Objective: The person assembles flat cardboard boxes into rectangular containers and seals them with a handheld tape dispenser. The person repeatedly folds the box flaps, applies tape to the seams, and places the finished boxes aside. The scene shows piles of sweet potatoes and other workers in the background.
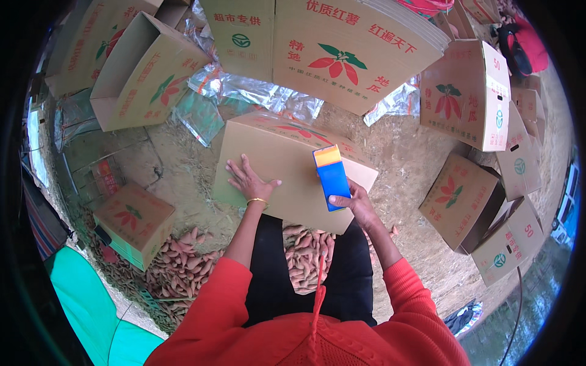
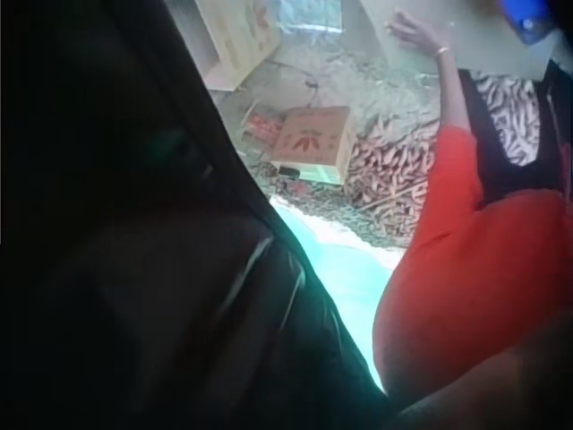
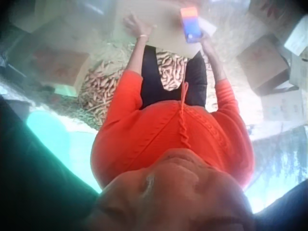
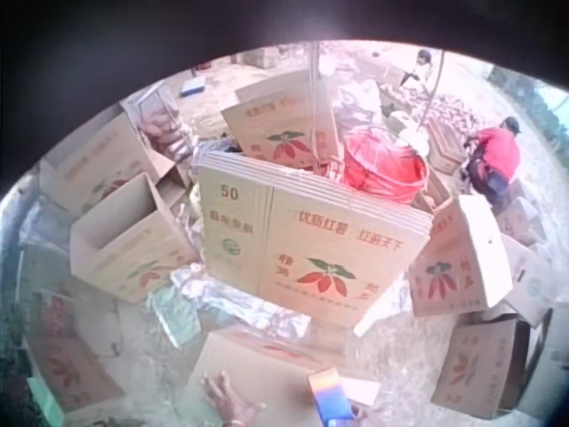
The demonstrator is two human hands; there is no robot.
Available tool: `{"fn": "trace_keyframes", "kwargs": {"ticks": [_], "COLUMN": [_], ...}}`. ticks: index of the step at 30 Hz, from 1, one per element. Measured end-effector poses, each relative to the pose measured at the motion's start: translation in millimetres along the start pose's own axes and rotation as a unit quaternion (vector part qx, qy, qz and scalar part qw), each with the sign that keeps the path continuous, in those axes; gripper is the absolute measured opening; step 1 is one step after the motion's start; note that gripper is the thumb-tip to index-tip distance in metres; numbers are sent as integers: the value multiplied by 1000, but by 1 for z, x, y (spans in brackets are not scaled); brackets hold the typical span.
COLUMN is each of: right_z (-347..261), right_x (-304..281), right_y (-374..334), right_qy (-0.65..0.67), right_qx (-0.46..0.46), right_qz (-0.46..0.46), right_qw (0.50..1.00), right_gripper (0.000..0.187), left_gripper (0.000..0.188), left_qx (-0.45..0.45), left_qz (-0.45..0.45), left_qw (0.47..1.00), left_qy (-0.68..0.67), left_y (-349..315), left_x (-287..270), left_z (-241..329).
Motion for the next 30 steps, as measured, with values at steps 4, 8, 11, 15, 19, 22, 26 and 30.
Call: {"fn": "trace_keyframes", "kwargs": {"ticks": [4,8,11,15,19,22,26,30], "right_z": [7,-17,-48,-81,-93,-86,-63,-50], "right_x": [0,13,37,81,120,145,173,201], "right_y": [3,8,-1,-19,-26,-19,-8,-5], "right_qy": [-36,-52,-110,-146,-183,-224,-264,-324], "right_qx": [16,-10,-50,-91,-98,-66,-2,-14], "right_qz": [56,92,113,139,116,84,30,-41], "right_qw": [998,994,986,975,971,969,964,945], "right_gripper": [60,54,49,48,49,54,53,53], "left_gripper": [133,128,127,125,123,121,117,108], "left_qx": [1,12,16,23,32,37,39,52], "left_qz": [-35,-79,-81,-89,-83,-87,-91,-82], "left_qw": [999,997,996,995,995,994,993,993], "left_qy": [-16,-20,-25,-35,-53,-60,-62,-64], "left_y": [-1,2,3,6,4,0,0,-1], "left_x": [-3,-6,-7,-6,-2,0,1,-9], "left_z": [-3,2,1,-5,-5,-5,-8,-10]}}
Point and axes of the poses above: each hand's wrist, its own y-axis towards the middle knuckle, its own x-axis out of the palm, z = x × y, the point moved 10 cm from there along y, towards the middle knuckle, and after that the axes turned 10 degrees about y, right-handed, at the moved point
